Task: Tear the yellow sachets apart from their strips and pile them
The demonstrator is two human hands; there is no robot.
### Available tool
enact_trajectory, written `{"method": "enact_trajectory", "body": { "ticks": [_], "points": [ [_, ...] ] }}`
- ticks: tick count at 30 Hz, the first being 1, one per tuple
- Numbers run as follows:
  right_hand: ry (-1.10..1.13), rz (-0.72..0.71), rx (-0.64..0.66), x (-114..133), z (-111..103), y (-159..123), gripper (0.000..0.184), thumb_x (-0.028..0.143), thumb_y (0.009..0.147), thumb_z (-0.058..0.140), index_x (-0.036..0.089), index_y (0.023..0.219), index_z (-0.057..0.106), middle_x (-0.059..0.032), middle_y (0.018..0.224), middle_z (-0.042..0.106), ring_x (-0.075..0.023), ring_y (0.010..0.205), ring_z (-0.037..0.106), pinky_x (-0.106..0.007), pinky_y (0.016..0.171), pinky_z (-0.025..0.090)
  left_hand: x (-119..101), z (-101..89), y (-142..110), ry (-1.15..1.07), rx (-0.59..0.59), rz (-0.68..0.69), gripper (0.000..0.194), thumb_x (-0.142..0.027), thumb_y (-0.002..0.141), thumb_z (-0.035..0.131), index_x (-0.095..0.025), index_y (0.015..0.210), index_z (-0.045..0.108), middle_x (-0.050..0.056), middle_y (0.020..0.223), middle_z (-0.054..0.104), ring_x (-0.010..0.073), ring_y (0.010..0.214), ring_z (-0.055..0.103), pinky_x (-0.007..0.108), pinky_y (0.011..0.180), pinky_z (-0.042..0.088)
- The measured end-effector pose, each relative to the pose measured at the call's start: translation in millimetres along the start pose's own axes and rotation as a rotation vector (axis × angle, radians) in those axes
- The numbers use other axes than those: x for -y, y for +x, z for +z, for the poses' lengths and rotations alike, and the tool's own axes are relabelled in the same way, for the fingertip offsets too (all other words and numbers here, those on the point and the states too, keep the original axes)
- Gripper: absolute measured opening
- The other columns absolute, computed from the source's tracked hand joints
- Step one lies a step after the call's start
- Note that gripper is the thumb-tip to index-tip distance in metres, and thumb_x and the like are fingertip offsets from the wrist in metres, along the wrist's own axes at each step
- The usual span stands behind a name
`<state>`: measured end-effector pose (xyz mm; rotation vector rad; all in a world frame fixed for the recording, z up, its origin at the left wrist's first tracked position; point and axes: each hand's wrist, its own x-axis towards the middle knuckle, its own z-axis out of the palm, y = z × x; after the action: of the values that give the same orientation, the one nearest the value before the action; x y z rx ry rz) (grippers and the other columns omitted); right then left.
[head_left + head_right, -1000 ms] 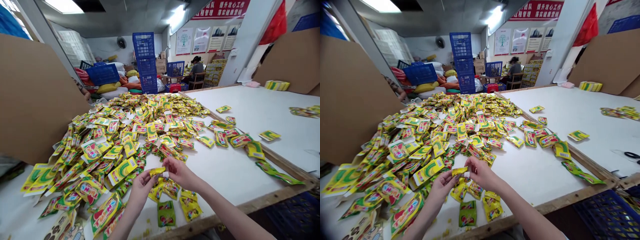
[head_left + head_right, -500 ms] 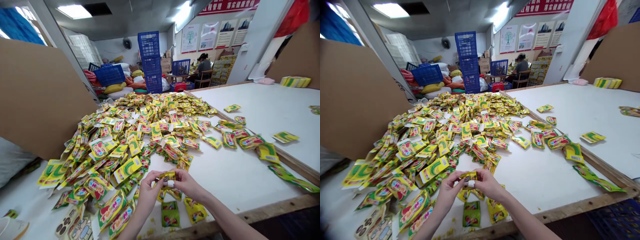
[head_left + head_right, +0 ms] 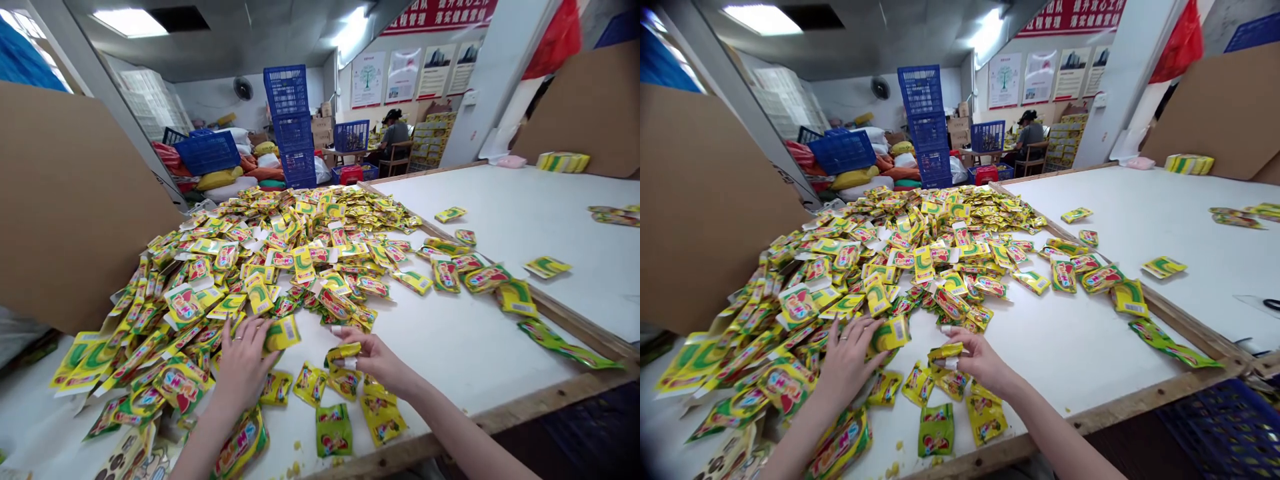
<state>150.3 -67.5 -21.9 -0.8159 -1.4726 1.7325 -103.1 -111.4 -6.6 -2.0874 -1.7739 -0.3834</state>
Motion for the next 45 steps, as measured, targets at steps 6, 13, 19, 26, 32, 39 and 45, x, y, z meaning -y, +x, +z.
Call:
{"method": "enact_trajectory", "body": {
  "ticks": [6, 13, 19, 26, 32, 39, 45],
  "points": [
    [-0.526, -0.425, -0.063, 5.6, 23.6, -15.1, 0.031, 0.008, 0.074, 0.053, 0.023, 0.097, 0.065, -0.0078, 0.124, 0.052, -0.0213, 0.119, 0.045, -0.039, 0.098, 0.039, -54.0, -13.0, -7.5, -0.473, -0.198, 0.03, 0.049, -0.024, 0.079, 0.056, -0.025, 0.126, 0.043, 0.007, 0.12, 0.055, 0.0245, 0.124, 0.036, 0.049, 0.109, 0.01],
    [-1.253, -1.047, 0.023, 14.0, 28.0, -33.5, 0.025, 0.007, 0.083, 0.044, 0.011, 0.103, 0.06, -0.0135, 0.117, 0.057, -0.0241, 0.125, 0.036, -0.04, 0.1, 0.039, -80.3, -19.8, -14.4, -2.069, 0.471, -0.729, 0.061, -0.057, 0.082, 0.033, -0.015, 0.122, 0.048, 0.016, 0.122, 0.055, 0.0303, 0.119, 0.045, 0.047, 0.095, 0.038],
    [-1.023, -0.821, 0.041, 31.8, 35.5, -56.0, 0.029, 0.009, 0.082, 0.043, 0.019, 0.105, 0.058, -0.0094, 0.099, 0.063, -0.02, 0.101, 0.057, -0.032, 0.085, 0.049, -87.4, -27.3, -1.2, -2.279, 0.372, -1.085, 0.018, -0.024, 0.072, 0.062, -0.013, 0.086, 0.066, 0.007, 0.076, 0.07, 0.0196, 0.079, 0.065, 0.031, 0.078, 0.048],
    [-0.208, -0.234, 0.059, 84.6, 20.9, -24.3, 0.017, 0.014, 0.076, 0.056, 0.019, 0.093, 0.053, -0.0018, 0.085, 0.059, -0.0133, 0.075, 0.058, -0.024, 0.067, 0.048, -98.2, -40.9, -14.4, -2.054, 0.59, -0.673, 0.032, -0.036, 0.054, 0.077, -0.013, 0.073, 0.064, -0.001, 0.055, 0.058, 0.0095, 0.048, 0.05, 0.02, 0.048, 0.04],
    [-0.678, -0.253, 0.256, 95.7, 22.7, -13.0, 0.023, 0.001, 0.067, 0.056, 0.018, 0.083, 0.062, -0.0004, 0.083, 0.053, -0.0124, 0.074, 0.053, -0.023, 0.066, 0.044, -99.4, -51.0, -15.2, -1.876, 0.702, -0.494, 0.035, -0.042, 0.058, 0.073, -0.016, 0.071, 0.054, -0.003, 0.06, 0.049, 0.0085, 0.053, 0.043, 0.021, 0.052, 0.038],
    [-0.948, -0.224, 0.434, 116.2, 23.7, -28.6, 0.038, -0.002, 0.066, 0.047, 0.019, 0.094, 0.061, -0.0031, 0.087, 0.056, -0.0138, 0.079, 0.054, -0.023, 0.069, 0.045, -104.5, -38.6, -20.4, -1.774, 0.739, -0.452, 0.032, -0.041, 0.062, 0.069, -0.017, 0.07, 0.049, -0.006, 0.055, 0.044, 0.0079, 0.05, 0.041, 0.021, 0.049, 0.036],
    [-0.73, -0.234, 0.368, 94.0, 6.9, -37.0, 0.034, -0.004, 0.067, 0.046, 0.017, 0.085, 0.064, -0.0021, 0.085, 0.063, -0.012, 0.075, 0.059, -0.021, 0.066, 0.046, -97.1, -42.0, -26.5, -1.848, 0.874, -0.451, 0.033, -0.036, 0.057, 0.072, -0.017, 0.075, 0.052, -0.004, 0.064, 0.05, 0.0095, 0.056, 0.046, 0.021, 0.052, 0.038]
  ]
}}
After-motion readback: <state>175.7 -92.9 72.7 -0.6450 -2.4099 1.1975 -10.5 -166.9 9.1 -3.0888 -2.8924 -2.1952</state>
